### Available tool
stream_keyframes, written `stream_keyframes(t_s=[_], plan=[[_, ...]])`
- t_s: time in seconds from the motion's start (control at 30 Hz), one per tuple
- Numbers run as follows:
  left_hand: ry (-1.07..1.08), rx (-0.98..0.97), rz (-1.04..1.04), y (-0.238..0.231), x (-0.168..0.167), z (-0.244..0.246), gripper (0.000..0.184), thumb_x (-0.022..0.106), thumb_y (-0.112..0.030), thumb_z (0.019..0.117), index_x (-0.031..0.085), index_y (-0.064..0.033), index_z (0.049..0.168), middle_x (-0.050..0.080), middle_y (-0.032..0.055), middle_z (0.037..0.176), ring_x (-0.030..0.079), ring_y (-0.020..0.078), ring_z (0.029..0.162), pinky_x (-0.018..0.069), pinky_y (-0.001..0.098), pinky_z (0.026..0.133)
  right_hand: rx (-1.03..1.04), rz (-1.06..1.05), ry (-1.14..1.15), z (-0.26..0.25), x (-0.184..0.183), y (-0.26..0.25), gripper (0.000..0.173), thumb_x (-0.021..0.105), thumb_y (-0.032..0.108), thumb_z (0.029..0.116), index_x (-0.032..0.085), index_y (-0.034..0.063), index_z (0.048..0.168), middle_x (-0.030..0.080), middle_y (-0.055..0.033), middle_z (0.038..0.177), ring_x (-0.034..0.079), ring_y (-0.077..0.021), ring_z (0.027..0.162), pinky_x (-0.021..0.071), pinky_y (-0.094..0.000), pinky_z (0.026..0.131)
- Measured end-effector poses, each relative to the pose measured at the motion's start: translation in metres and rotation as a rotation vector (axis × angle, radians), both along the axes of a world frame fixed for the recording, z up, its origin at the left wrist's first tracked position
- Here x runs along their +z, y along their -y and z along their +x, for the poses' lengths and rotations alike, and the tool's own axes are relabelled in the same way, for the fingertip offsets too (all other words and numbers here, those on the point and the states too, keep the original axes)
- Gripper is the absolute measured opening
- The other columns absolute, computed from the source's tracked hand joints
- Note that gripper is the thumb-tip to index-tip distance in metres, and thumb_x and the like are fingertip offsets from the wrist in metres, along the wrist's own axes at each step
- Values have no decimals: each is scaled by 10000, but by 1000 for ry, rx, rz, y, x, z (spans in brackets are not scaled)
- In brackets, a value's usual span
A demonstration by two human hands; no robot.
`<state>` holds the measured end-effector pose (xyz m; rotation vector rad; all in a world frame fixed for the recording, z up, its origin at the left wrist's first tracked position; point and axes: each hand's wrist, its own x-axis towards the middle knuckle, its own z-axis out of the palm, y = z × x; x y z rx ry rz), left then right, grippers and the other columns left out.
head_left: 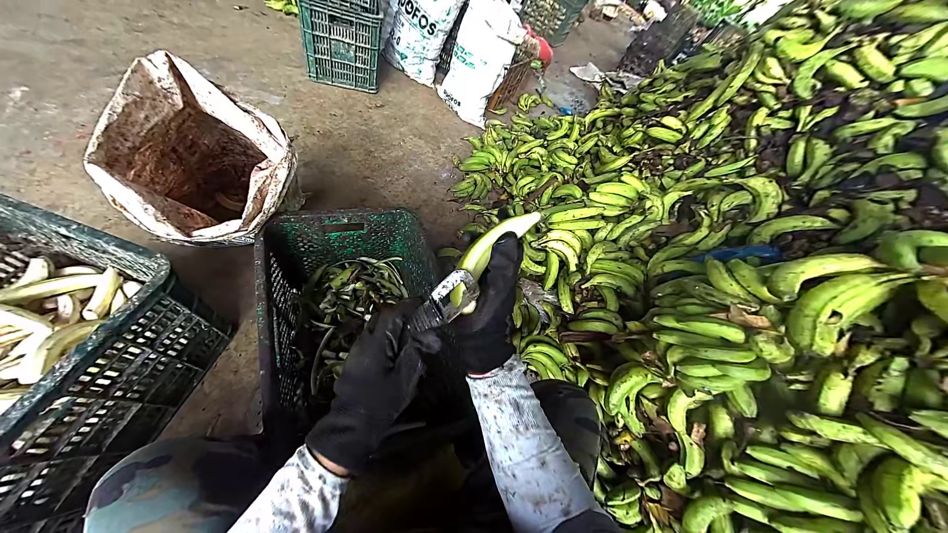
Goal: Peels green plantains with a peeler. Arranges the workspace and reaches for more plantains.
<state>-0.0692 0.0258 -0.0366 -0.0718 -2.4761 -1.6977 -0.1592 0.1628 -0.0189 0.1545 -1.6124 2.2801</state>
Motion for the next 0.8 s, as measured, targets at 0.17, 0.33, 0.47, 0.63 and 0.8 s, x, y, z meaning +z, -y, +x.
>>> stream_keyframes(t_s=[0.17, 0.33, 0.47, 0.63, 0.8], plan=[[24, 31, -92, 13, -12, -14, 440, 524, -331, 1008, 585, -179, 1417, 670, 80, 1253, 664, 204, 1080, 543, 480, 929, 443, -82, 13, 8, -25, -8, 385, 447, 311, 1058, 506, 191, 1419, 669, 7, 1172, 658, -68, 960, 582, -263, 780], [0, 43, -182, 17, -16, -16, 474, 497, -411, 1007, 592, -198, 1419, 665, 99, 1278, 652, 253, 1136, 529, 531, 947, 577, -69, 174, 7, -27, -24, 204, 462, 243, 1058, 619, 186, 1174, 655, 31, 880, 622, -41, 715, 552, -222, 628], [147, 126, -154, 40, -13, -35, 413, 532, -345, 1060, 555, -200, 1446, 653, 150, 1297, 655, 333, 1140, 508, 629, 952, 926, 36, 377, 14, -25, -31, 257, 488, 223, 1006, 626, 77, 1167, 708, -48, 863, 668, -87, 667, 573, -225, 596], [174, 147, -158, 47, -5, -35, 430, 463, -419, 1078, 550, -211, 1443, 653, 130, 1296, 654, 313, 1132, 498, 627, 944, 756, -9, 479, 17, -12, -27, 301, 450, 271, 1035, 527, 124, 1285, 692, -104, 952, 685, -162, 729, 589, -284, 624], [-130, 39, -265, 20, -20, -16, 506, 490, -455, 1023, 577, -181, 1439, 665, 120, 1288, 654, 299, 1147, 530, 576, 944, 442, -213, 298, 0, 1, -21, 287, 396, 392, 1075, 590, 210, 1184, 674, -13, 912, 667, -112, 725, 573, -284, 563]])
